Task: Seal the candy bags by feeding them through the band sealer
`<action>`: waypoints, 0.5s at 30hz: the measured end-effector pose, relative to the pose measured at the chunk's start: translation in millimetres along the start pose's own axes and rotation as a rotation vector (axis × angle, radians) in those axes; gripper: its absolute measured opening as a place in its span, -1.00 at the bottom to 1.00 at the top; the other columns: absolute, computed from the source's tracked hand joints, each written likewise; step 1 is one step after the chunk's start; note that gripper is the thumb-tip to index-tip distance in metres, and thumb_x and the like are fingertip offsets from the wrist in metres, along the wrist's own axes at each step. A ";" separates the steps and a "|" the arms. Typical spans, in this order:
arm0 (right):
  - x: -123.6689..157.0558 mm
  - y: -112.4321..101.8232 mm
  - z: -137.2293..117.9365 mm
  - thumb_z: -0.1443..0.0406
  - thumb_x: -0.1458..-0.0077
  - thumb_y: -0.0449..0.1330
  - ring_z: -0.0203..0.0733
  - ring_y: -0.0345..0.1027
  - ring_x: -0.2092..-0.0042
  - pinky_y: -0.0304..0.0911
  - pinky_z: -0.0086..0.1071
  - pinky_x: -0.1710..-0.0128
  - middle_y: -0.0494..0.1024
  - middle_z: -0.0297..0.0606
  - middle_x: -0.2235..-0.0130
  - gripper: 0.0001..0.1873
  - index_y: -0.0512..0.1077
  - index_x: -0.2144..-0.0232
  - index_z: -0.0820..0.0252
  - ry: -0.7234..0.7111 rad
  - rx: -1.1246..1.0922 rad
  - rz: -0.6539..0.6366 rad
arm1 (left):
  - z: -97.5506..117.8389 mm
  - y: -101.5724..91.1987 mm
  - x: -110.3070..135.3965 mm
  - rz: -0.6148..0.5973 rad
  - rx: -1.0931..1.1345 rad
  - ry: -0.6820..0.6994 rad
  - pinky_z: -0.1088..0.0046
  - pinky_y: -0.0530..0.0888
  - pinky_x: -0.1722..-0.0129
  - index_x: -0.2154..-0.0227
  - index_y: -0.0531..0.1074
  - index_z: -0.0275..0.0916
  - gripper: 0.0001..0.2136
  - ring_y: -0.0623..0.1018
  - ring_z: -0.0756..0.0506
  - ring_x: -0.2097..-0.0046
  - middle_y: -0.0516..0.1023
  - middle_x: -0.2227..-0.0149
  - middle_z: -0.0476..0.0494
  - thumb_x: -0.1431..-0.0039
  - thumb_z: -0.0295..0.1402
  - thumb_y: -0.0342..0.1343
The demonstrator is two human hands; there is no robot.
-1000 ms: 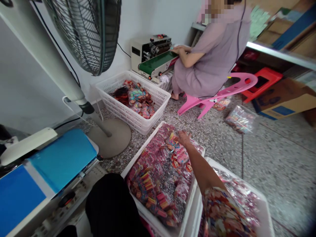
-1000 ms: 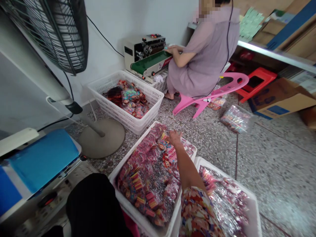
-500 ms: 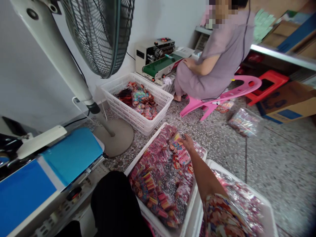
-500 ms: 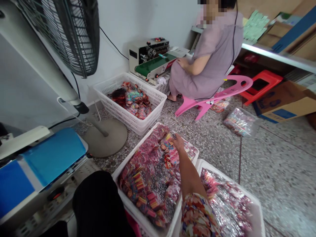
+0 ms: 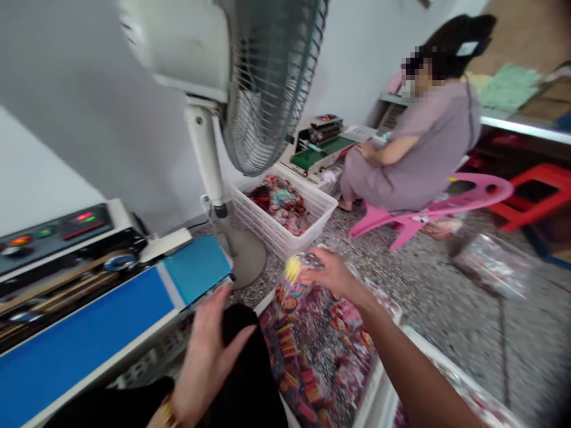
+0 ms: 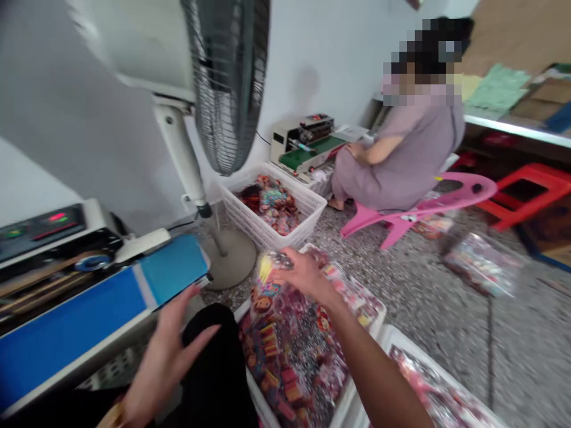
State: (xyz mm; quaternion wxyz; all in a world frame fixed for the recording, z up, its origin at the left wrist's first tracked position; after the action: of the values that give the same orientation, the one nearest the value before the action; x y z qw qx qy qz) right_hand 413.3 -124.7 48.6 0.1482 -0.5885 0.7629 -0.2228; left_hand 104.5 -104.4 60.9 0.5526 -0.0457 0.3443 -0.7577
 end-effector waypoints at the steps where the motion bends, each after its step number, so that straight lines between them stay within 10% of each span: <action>1: -5.3 21.3 -31.1 0.12 0.13 0.44 -0.13 0.41 0.31 0.25 -0.36 0.32 0.56 -0.44 0.39 -0.62 0.53 0.22 0.05 -0.051 0.012 -0.058 | 1.5 5.3 -8.1 -0.012 0.039 -0.026 -0.11 0.33 -0.27 -0.27 0.27 -0.17 -0.26 0.39 -0.40 -0.26 0.40 -0.24 -0.35 -0.08 -0.04 0.35; 3: -13.6 61.2 -83.5 0.19 0.11 0.44 -0.13 0.42 0.31 0.25 -0.35 0.31 0.56 -0.44 0.39 -0.64 0.53 0.20 0.03 -0.145 0.017 -0.151 | -3.5 12.8 -27.3 -0.026 0.150 -0.121 -0.10 0.32 -0.27 -0.32 0.18 -0.23 -0.02 0.38 -0.45 -0.27 0.39 -0.25 -0.40 0.15 -0.08 0.49; 6: -25.4 102.7 -130.6 0.25 0.18 0.49 -0.07 0.44 0.24 0.30 -0.26 0.20 0.57 -0.38 0.31 -0.43 0.50 0.05 -0.03 -0.233 -0.045 -0.178 | -22.9 1.4 -45.7 -0.001 0.383 -0.304 0.14 0.47 -0.12 -0.25 0.26 -0.21 -0.21 0.54 -0.29 -0.07 0.53 -0.09 -0.25 0.05 -0.17 0.41; 11: -40.4 147.9 -143.6 0.19 0.15 0.51 -0.11 0.46 0.08 0.39 -0.16 0.03 0.44 -0.20 -0.14 -0.02 0.19 -0.28 -0.14 -0.247 -0.621 -0.346 | -40.3 -49.8 -45.3 0.093 0.703 -0.399 0.37 0.51 0.12 0.04 0.43 -0.25 -0.51 0.56 -0.14 0.15 0.59 0.09 -0.15 0.00 -0.15 0.38; 15: -36.2 190.1 -141.6 0.15 0.13 0.50 -0.06 0.39 -0.12 0.30 -0.14 -0.16 0.42 -0.25 -0.19 -0.18 0.31 -0.18 -0.08 -0.175 -0.822 -0.533 | -47.3 -66.3 -51.4 0.129 0.752 -0.352 0.32 0.47 0.00 0.02 0.47 -0.25 -0.51 0.53 -0.19 0.05 0.58 0.04 -0.18 -0.03 -0.12 0.37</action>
State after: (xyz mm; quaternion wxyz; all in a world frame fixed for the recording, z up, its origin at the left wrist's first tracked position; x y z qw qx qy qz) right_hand 195.5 -26.8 70.8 -0.0946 -0.7893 0.5954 0.1165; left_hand 49.6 -27.4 78.9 0.6277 0.0521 -0.0536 -0.7749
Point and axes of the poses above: each hand's wrist, its own x-axis away from the middle knuckle, its own y-axis out of the palm, z = x × y, the point moved 7 cm from there along -x, towards the middle knuckle
